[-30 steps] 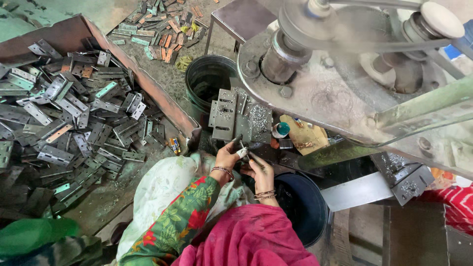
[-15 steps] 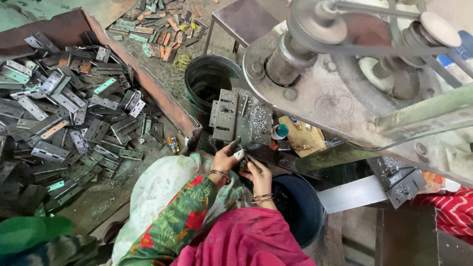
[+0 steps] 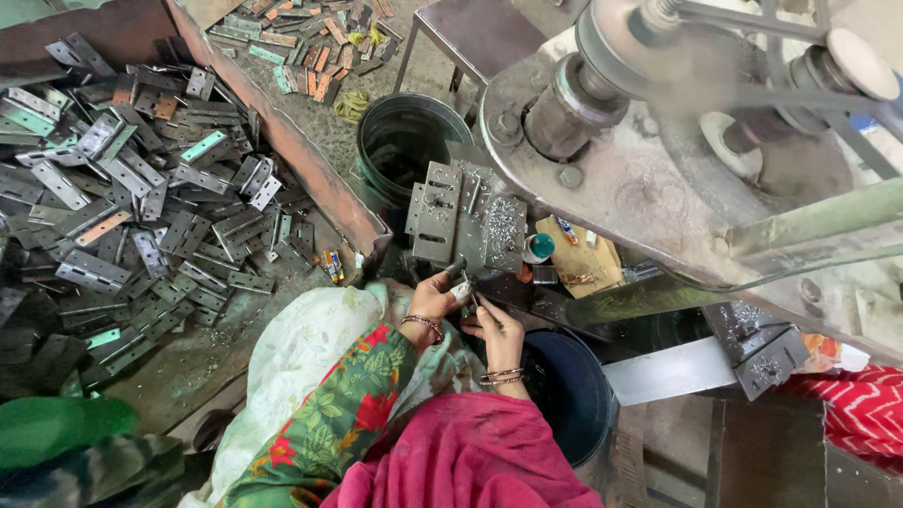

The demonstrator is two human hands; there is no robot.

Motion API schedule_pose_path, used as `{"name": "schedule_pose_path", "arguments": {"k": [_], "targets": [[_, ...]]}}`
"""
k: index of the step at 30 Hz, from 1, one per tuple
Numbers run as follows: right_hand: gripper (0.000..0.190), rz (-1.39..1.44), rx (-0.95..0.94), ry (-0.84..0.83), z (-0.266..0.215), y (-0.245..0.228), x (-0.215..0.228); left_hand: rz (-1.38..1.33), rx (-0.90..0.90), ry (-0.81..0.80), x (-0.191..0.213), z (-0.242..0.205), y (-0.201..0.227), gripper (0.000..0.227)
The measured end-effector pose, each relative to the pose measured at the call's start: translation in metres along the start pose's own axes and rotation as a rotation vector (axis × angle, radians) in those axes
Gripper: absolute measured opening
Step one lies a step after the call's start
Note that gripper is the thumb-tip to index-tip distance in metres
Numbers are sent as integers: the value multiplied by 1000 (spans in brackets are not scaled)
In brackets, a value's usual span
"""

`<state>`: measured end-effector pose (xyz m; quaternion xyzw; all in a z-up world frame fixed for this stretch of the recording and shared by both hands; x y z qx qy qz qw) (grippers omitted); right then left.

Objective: The person repeatedly picks up small metal brackets from a pile, places them into a press machine, operates the lever to press the parts, and then removes the finished pieces. The person handles the metal parts one at a time throughout the clip.

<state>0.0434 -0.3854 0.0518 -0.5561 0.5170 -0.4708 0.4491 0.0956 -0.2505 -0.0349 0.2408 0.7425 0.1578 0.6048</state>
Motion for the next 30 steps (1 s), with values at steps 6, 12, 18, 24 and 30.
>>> {"name": "schedule_pose_path", "arguments": {"k": [6, 12, 18, 24, 30], "targets": [[38, -110, 20, 27, -1, 8, 0, -13, -12, -23, -2, 0, 4, 64], [37, 172, -176, -127, -11, 10, -4, 85, -55, -246, -37, -12, 11, 49], [39, 411, -141, -139, -54, -80, 41, 193, -21, -216, -30, -17, 15, 48], [41, 297, 709, 88, -99, -238, 100, 160, 20, -143, -14, -14, 9, 46], [29, 547, 221, 143, -20, -187, 105, 210, 86, -65, 2, -10, -3, 42]]}}
Point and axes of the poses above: each hand's wrist, its own z-axis towards the middle knuckle, its own x-axis out of the back of the hand, y = z × x, the point moved 10 cm from there along z, towards the middle knuckle, and after that the axes turned 10 degrees about -z, right-handed, at the moved point
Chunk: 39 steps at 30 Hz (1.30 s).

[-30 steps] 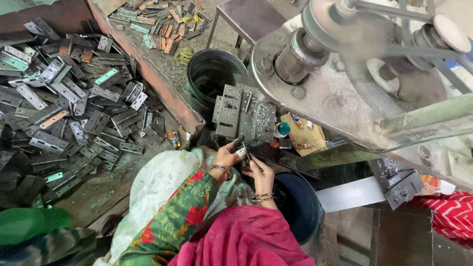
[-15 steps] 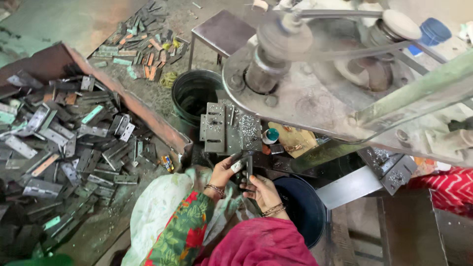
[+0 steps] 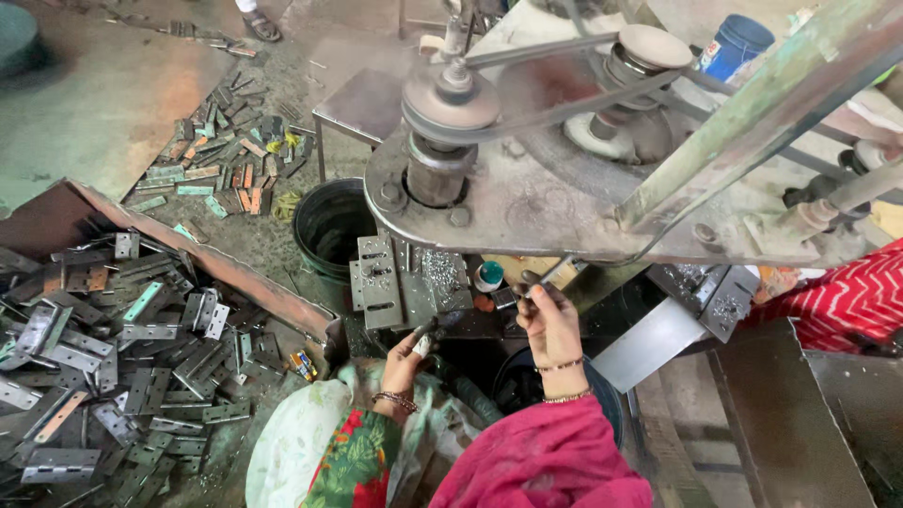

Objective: The person repeatedly picks up small metal brackets from a pile, places them into a press machine, operates the lever to press the parts, and then removes the finished pieces. The person handles the metal parts one at a time throughout the clip.

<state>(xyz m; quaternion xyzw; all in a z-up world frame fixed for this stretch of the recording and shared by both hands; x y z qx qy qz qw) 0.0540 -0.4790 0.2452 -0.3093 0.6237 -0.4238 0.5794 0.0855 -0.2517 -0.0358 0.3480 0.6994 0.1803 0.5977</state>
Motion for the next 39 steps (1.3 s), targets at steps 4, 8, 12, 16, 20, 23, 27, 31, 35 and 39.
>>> {"name": "schedule_pose_path", "arguments": {"k": [4, 8, 12, 16, 20, 23, 27, 31, 35, 39], "targets": [[41, -195, 272, 7, -8, -18, 5, 8, 23, 7, 7, 7, -6, 42], [27, -312, 239, -219, -10, -11, -20, 22, 23, 20, 11, 13, -18, 44], [45, -255, -99, -148, -1, 49, -18, 11, -93, -11, 9, 15, -2, 45], [49, -375, -326, -202, -43, 130, -7, -6, -192, -64, -4, -2, 12, 45], [47, -581, -396, -218, -65, 181, 2, -30, -244, -131, -29, -13, 31, 47], [46, -794, -343, -207, -67, 189, 6, -85, -244, -161, -41, -24, 40, 47], [47, -1138, -128, -224, -59, 172, -5, -106, -248, -120, -44, -25, 46, 50], [45, -1176, 54, -238, -67, 157, -23, -135, -196, -87, -37, -23, 39, 49], [37, -1265, 102, -194, -70, 145, -26, -162, -208, -80, -37, -20, 36, 51], [32, -1298, 273, -185, -72, 132, -42, -141, -259, 18, -29, -24, 42, 52]]}}
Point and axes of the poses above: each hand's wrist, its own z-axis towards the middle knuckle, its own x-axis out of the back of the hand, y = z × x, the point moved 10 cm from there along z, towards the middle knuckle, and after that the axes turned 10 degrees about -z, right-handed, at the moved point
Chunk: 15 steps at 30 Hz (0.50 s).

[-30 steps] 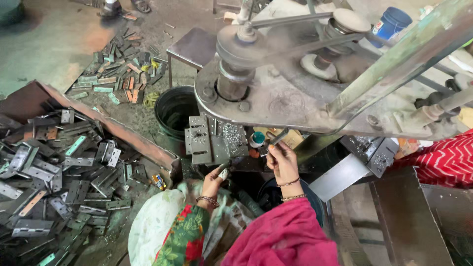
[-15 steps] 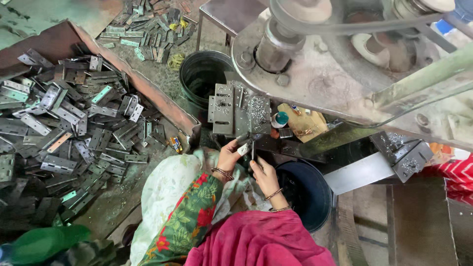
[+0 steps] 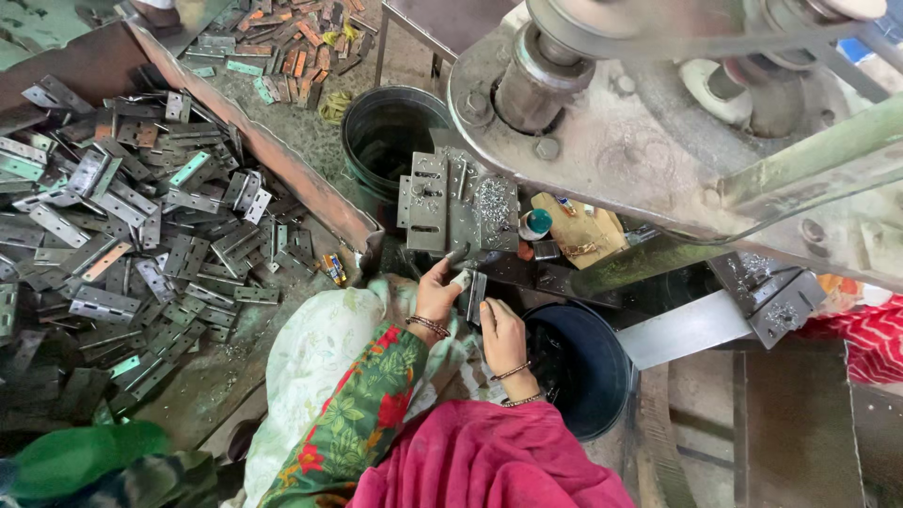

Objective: The person repeatedly picks up small metal brackets from a pile, places them into a press machine, operates the lever to press the parts, and then removes the finished pieces. The person handles the metal parts one at a time throughout the clip.

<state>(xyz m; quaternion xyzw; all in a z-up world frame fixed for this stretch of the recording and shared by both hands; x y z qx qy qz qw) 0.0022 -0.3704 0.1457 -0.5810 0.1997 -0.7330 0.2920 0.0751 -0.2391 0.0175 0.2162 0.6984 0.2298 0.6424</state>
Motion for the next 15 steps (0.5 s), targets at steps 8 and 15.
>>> {"name": "schedule_pose_path", "arguments": {"k": [8, 15], "targets": [[30, 323, -406, -216, -12, 58, -55, 18, 13, 190, 37, 4, -9, 72], [22, 964, -516, -232, 21, 110, -105, 201, -246, 243, 63, 23, 12, 49]]}}
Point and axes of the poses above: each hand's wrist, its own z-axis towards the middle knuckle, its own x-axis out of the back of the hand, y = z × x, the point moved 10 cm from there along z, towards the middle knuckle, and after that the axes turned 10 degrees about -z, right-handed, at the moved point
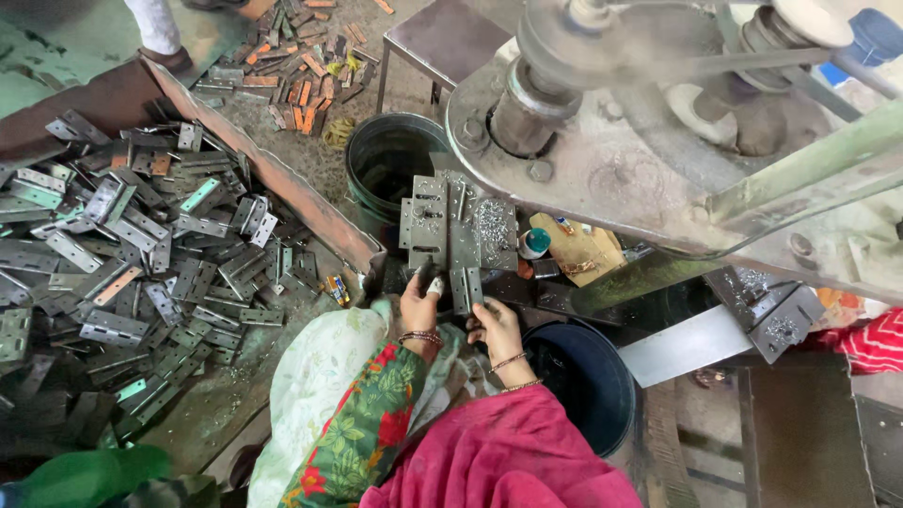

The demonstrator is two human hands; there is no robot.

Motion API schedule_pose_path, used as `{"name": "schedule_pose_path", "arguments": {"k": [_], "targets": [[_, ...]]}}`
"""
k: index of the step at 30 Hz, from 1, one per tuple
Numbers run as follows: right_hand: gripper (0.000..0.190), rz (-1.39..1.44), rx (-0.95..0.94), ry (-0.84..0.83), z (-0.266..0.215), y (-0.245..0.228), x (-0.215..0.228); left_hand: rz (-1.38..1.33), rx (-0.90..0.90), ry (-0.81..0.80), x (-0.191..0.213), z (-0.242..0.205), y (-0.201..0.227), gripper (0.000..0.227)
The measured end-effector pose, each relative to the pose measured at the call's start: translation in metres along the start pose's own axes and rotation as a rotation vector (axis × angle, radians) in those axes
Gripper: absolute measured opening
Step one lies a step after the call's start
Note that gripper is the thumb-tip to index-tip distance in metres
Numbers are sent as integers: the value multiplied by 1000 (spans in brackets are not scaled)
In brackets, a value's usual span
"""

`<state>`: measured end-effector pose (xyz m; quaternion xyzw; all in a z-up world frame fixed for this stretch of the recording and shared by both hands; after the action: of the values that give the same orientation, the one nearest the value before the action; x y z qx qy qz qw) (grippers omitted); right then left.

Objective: The person repeatedly picks up small metal brackets from a pile, places them into a press machine, operates the lever to press the parts, and then removes the finished pieces. The person handles the metal parts one at a time throughout the clip.

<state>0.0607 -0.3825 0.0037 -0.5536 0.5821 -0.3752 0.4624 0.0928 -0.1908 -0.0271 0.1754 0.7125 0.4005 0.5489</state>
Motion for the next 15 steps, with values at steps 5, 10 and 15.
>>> {"name": "schedule_pose_path", "arguments": {"k": [5, 10, 15], "targets": [[22, 231, -63, -34, 40, -10, -9, 114, -81, 36, -7, -8, 36, 41], [50, 25, 30, 82, -4, -25, 23, 827, -353, -70, -53, -32, 97, 40], [50, -1033, 515, 161, -77, -68, 26, 1521, -552, -315, -118, -32, 94, 38]]}}
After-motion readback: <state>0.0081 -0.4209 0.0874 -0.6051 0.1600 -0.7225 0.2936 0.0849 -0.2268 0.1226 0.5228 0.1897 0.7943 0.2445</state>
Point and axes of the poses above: each hand's wrist, its own z-axis towards the middle knuckle, its own x-axis out of the back of the hand, y = z × x, the point moved 10 cm from there along z, towards the middle knuckle, and after that the axes turned 10 degrees about -z, right-handed, at the moved point
